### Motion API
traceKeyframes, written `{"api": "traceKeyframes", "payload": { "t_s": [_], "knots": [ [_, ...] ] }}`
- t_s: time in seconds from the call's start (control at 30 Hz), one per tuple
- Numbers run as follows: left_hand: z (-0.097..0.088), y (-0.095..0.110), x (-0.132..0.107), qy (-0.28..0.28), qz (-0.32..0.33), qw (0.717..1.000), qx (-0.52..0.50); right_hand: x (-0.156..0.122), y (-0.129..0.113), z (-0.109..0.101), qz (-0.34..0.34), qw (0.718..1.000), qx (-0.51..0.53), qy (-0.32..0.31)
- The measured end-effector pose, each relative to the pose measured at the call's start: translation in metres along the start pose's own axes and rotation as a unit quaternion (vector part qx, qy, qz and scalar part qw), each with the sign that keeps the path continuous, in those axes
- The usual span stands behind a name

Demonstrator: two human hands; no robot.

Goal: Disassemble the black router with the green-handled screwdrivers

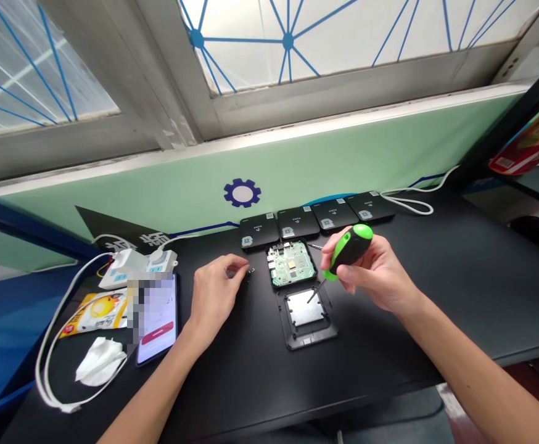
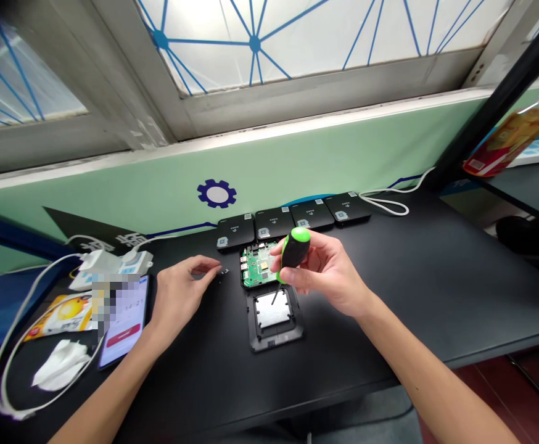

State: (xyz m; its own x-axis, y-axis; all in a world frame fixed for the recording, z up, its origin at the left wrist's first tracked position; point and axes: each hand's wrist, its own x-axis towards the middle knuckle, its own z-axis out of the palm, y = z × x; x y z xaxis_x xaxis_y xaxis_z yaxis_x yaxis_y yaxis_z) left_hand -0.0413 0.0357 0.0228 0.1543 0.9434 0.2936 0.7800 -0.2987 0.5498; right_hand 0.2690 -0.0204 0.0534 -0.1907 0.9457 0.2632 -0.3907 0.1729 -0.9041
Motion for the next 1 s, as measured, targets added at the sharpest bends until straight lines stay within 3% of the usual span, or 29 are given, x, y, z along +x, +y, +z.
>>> {"api": "traceKeyframes", "payload": {
  "t_s": [0.57,0.73,0.87,1.0],
  "knots": [
    [0.0,0.008,-0.016,-0.082,0.028,0.987,0.135,0.0,-0.001,0.0,0.001,1.0,-0.022,-0.01],
    [0.0,0.015,-0.017,-0.05,0.033,0.994,0.094,0.0,-0.001,0.0,0.007,1.0,-0.023,-0.012],
    [0.0,0.03,-0.021,0.008,0.124,0.992,0.011,0.0,-0.002,0.0,0.003,1.0,-0.015,-0.019],
    [0.006,0.041,-0.031,-0.042,0.23,0.972,-0.018,0.0,-0.002,0.0,0.005,1.0,-0.018,-0.009]
  ]
}}
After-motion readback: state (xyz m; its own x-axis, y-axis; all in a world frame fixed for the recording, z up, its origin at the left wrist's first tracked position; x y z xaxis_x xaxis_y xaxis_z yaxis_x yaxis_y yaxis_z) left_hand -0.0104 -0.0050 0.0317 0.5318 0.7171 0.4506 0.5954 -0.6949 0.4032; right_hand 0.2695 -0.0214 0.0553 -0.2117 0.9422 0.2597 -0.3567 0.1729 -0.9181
